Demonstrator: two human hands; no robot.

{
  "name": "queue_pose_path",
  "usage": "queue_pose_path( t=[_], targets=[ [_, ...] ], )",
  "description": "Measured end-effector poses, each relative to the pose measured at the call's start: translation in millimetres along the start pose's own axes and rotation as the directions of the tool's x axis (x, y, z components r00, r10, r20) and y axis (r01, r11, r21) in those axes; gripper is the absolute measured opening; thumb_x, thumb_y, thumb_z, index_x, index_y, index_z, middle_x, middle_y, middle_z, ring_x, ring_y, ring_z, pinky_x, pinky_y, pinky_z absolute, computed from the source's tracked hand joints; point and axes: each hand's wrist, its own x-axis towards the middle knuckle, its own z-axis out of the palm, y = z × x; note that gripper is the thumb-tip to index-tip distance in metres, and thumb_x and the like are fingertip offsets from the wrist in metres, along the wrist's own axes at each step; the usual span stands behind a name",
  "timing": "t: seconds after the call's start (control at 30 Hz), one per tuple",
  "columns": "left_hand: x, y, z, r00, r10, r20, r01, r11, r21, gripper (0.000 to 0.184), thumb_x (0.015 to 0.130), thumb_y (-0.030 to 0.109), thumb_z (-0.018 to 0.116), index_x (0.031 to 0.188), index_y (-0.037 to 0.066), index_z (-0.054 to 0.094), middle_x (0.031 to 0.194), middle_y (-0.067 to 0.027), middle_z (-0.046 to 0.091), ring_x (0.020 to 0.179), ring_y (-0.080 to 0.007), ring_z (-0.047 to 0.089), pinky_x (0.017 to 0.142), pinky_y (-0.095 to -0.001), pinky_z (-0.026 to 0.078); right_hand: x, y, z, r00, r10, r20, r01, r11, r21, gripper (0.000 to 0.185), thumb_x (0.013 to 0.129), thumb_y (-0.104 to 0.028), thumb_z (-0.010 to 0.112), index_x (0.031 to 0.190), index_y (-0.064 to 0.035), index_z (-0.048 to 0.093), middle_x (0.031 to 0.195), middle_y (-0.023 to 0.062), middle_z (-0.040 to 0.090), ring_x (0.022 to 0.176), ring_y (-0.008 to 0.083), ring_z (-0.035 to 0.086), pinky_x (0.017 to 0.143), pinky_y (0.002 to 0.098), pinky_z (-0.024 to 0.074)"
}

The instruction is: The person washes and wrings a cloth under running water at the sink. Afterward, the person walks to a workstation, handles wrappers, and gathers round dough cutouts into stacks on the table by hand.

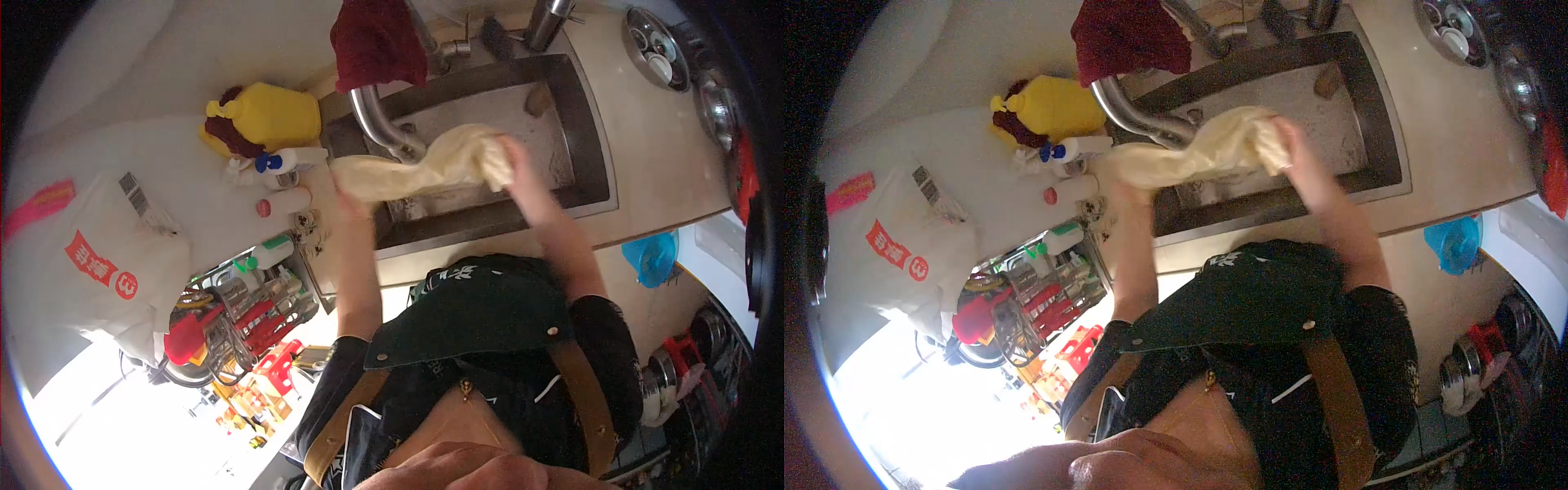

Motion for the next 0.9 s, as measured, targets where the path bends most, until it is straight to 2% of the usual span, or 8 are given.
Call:
queue_pose_path(
  t=[0.03,0.1,0.33,0.47,0.53,0.67,0.73,0.9],
  targets=[
    [-6.2,-60.6,15.1,0.983,0.041,-0.181,-0.057,0.995,-0.079,0.049,0.083,0.041,0.043,0.116,0.005,0.044,0.114,-0.0120,0.049,0.104,-0.0288,0.048,0.088,-0.0451,0.040,23.5,51.0,-3.8,0.968,0.240,0.070,-0.244,0.847,0.473,0.029,0.080,-0.025,0.049,0.100,-0.0042,0.052,0.090,0.0093,0.058,0.079,0.0215,0.058,0.069,0.0337,0.0499],
    [-8.5,-73.2,86.4,0.919,-0.364,-0.152,0.274,0.867,-0.416,0.044,0.091,0.036,0.031,0.124,0.007,0.036,0.123,-0.0098,0.043,0.111,-0.0260,0.042,0.095,-0.0412,0.034,35.7,70.3,53.4,0.757,0.607,-0.241,-0.513,0.781,0.357,0.028,0.078,-0.019,0.050,0.100,-0.0015,0.051,0.088,0.0120,0.058,0.081,0.0237,0.058,0.067,0.0364,0.0482],
    [-22.2,-12.0,93.1,0.947,-0.299,-0.113,0.209,0.847,-0.489,0.048,0.090,0.041,0.029,0.123,0.008,0.037,0.124,-0.0115,0.041,0.111,-0.0289,0.042,0.092,-0.0453,0.036,57.6,89.1,35.4,0.984,-0.038,-0.175,-0.122,0.575,-0.809,0.032,0.080,-0.005,0.045,0.111,0.0004,0.044,0.093,0.0103,0.056,0.080,0.0178,0.056,0.068,0.0292,0.0452],
    [-21.4,7.7,113.2,0.969,-0.217,-0.120,0.132,0.862,-0.490,0.044,0.089,0.041,0.031,0.118,0.008,0.041,0.117,-0.0102,0.047,0.106,-0.0287,0.046,0.090,-0.0456,0.038,66.0,123.5,28.3,0.999,0.037,-0.021,-0.038,0.586,-0.809,0.039,0.077,-0.008,0.053,0.114,0.0004,0.044,0.098,0.0116,0.056,0.081,0.0172,0.055,0.069,0.0296,0.0451],
    [-11.2,-9.7,111.1,0.935,-0.289,-0.206,0.191,0.898,-0.396,0.043,0.090,0.038,0.031,0.118,0.007,0.041,0.116,-0.0103,0.047,0.105,-0.0284,0.047,0.089,-0.0444,0.040,59.7,101.3,75.2,0.937,0.348,-0.025,-0.348,0.928,-0.133,0.048,0.071,-0.011,0.062,0.114,-0.0015,0.046,0.101,0.0122,0.056,0.086,0.0164,0.055,0.072,0.0299,0.0447],
    [-1.0,-52.1,108.1,0.824,-0.386,-0.415,0.285,0.915,-0.287,0.037,0.091,0.029,0.032,0.117,0.005,0.041,0.115,-0.0112,0.048,0.103,-0.0267,0.049,0.086,-0.0407,0.043,55.9,55.3,117.8,0.912,0.397,0.101,-0.410,0.883,0.228,0.049,0.065,-0.017,0.068,0.110,-0.0051,0.052,0.102,0.0116,0.056,0.093,0.0191,0.054,0.078,0.0308,0.0425],
    [5.9,-45.3,129.6,0.802,-0.430,-0.415,0.326,0.897,-0.300,0.034,0.091,0.024,0.033,0.116,0.004,0.041,0.115,-0.0111,0.048,0.102,-0.0253,0.050,0.083,-0.0383,0.045,66.0,54.5,107.6,0.959,-0.104,0.263,0.264,0.663,-0.701,0.038,0.066,-0.022,0.067,0.101,-0.0082,0.057,0.101,0.0122,0.055,0.095,0.0255,0.053,0.084,0.0342,0.0390],
    [18.2,-45.8,142.8,0.943,-0.315,-0.102,0.262,0.899,-0.351,0.030,0.089,0.024,0.039,0.112,0.005,0.045,0.111,-0.0091,0.050,0.099,-0.0231,0.050,0.083,-0.0355,0.044,10.8,46.4,139.6,0.901,-0.330,0.283,0.365,0.220,-0.905,0.020,0.072,-0.024,0.060,0.086,-0.0093,0.061,0.082,0.0138,0.056,0.079,0.0346,0.053,0.080,0.0401,0.0393]
  ],
)
